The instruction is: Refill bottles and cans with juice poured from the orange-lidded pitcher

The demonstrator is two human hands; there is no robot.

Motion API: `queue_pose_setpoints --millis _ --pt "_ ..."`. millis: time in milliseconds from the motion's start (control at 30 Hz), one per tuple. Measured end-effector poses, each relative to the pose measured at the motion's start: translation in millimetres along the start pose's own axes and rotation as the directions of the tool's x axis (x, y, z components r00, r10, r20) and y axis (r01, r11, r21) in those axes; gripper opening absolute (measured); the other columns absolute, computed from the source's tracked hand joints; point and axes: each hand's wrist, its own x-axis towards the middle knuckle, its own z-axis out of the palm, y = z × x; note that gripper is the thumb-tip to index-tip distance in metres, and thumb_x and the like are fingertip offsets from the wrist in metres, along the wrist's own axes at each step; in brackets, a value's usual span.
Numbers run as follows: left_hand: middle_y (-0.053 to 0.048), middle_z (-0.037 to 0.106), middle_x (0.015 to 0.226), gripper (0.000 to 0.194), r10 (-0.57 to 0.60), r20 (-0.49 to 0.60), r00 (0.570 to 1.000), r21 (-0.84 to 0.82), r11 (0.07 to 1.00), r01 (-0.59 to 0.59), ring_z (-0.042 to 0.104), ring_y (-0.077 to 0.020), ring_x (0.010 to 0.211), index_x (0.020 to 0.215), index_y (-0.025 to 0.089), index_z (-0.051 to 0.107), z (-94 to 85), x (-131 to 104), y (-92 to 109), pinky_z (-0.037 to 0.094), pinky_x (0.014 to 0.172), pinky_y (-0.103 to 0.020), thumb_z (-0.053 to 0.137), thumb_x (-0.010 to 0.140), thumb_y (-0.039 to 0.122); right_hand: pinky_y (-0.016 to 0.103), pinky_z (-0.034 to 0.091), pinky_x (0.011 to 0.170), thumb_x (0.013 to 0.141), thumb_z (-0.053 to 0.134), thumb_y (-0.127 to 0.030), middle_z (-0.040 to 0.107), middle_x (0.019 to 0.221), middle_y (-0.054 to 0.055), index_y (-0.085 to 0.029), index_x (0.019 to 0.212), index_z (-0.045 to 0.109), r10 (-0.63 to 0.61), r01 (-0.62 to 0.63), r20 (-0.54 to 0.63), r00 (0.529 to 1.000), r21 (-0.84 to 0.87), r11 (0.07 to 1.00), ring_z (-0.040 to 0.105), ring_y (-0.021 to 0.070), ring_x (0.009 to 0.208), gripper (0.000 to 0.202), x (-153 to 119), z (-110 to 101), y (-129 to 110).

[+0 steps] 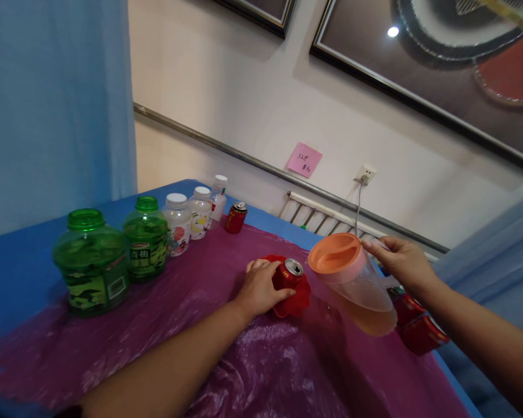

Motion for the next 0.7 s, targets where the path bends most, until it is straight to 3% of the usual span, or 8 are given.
queue_pose_setpoints --millis 700 --pt "-0.008 0.070 0.112 0.061 0.002 0.004 1.000 -0.011 1.000 -0.002 0.059 -0.0316 0.111 0.115 0.023 0.069 -2.4 -0.4 1.1 0.039 0.102 -0.045 0.087 0.065 0.054 0.024 0.022 0.043 0.072 0.071 -0.074 0.032 0.047 -0.007 -0.024 0.055 0.039 0.021 -0.021 0.001 1.000 -0.024 1.000 0.029 0.0091 0.046 0.062 0.5 1.7 0.2"
